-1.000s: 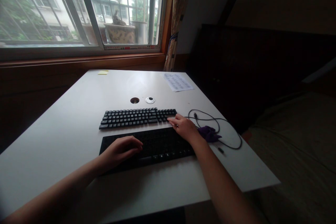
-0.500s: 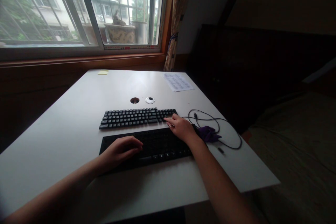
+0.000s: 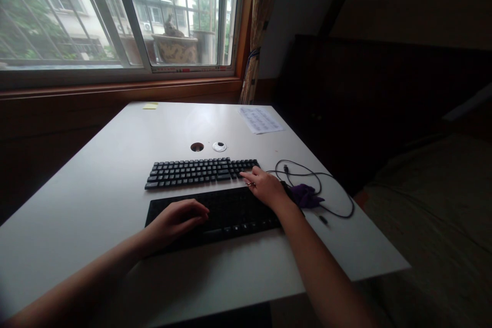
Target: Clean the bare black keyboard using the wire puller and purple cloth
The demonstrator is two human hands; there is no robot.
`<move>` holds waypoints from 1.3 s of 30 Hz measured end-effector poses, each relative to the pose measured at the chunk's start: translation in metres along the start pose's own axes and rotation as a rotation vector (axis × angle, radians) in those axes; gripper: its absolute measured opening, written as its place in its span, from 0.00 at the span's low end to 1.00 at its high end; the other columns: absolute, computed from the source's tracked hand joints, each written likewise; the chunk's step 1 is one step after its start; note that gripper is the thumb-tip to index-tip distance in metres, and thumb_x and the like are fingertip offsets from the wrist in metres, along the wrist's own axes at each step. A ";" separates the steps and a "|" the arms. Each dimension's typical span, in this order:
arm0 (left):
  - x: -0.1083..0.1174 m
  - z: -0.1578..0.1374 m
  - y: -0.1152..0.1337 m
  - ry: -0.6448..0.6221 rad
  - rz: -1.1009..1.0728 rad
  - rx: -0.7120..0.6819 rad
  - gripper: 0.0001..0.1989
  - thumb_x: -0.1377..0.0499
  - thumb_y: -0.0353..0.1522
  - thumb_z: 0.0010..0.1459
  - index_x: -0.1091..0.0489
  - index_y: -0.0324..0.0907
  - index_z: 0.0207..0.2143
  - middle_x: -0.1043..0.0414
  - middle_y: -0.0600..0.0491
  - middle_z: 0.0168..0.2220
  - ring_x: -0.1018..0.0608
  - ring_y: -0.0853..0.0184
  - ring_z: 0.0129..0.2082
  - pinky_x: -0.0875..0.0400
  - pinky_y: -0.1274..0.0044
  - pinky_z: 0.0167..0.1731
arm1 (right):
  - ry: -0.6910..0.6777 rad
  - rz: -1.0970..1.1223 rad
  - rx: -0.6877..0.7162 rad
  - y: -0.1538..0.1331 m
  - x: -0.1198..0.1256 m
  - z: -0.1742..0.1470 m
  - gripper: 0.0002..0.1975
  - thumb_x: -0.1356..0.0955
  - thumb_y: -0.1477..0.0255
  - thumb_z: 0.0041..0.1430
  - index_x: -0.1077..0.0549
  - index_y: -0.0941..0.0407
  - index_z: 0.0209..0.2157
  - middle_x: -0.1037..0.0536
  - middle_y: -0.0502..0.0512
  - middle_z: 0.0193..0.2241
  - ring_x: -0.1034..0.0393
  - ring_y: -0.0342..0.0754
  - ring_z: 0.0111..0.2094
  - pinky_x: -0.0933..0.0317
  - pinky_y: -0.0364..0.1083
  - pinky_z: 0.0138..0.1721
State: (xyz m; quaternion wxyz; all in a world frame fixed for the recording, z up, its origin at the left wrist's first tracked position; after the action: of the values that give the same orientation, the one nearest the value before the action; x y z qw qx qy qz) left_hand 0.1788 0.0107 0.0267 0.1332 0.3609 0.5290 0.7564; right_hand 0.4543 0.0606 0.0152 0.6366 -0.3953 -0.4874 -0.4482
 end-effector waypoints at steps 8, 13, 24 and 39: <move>0.000 -0.001 0.000 -0.006 0.010 -0.012 0.09 0.42 0.29 0.63 0.26 0.42 0.45 0.22 0.50 0.41 0.21 0.66 0.41 0.27 0.75 0.43 | 0.058 -0.014 -0.057 0.010 -0.002 -0.006 0.17 0.39 0.66 0.67 0.25 0.45 0.54 0.25 0.53 0.39 0.28 0.47 0.35 0.38 0.44 0.35; 0.000 0.000 0.000 -0.009 0.004 -0.004 0.09 0.42 0.29 0.63 0.26 0.41 0.45 0.22 0.50 0.41 0.21 0.66 0.41 0.27 0.75 0.44 | 0.049 -0.017 -0.052 0.010 -0.001 -0.004 0.17 0.38 0.65 0.67 0.25 0.44 0.53 0.25 0.53 0.39 0.27 0.48 0.36 0.38 0.44 0.35; 0.000 0.000 0.000 -0.010 0.006 -0.011 0.09 0.42 0.29 0.64 0.26 0.42 0.45 0.22 0.51 0.41 0.21 0.66 0.41 0.27 0.75 0.43 | 0.126 0.055 -0.050 0.016 0.007 -0.005 0.18 0.38 0.66 0.67 0.26 0.48 0.55 0.25 0.55 0.37 0.28 0.49 0.35 0.36 0.46 0.36; -0.021 -0.005 0.010 -0.170 0.368 -0.282 0.15 0.39 0.30 0.60 0.29 0.44 0.51 0.26 0.48 0.48 0.28 0.61 0.47 0.29 0.69 0.48 | 0.525 0.345 -0.325 0.047 0.087 -0.097 0.18 0.43 0.61 0.70 0.28 0.53 0.34 0.26 0.55 0.34 0.30 0.52 0.40 0.37 0.50 0.44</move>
State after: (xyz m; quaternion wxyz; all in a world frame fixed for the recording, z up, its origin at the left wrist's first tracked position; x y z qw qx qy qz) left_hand 0.1920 -0.0094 0.0259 0.0864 0.4915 0.3305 0.8011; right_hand 0.5362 -0.0335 0.0765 0.7354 -0.4390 -0.1557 -0.4922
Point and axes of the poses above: each hand's wrist, its own z-axis towards the middle knuckle, its own x-axis out of the back of the hand, y = z × x, the point moved 5 cm from there along z, towards the middle knuckle
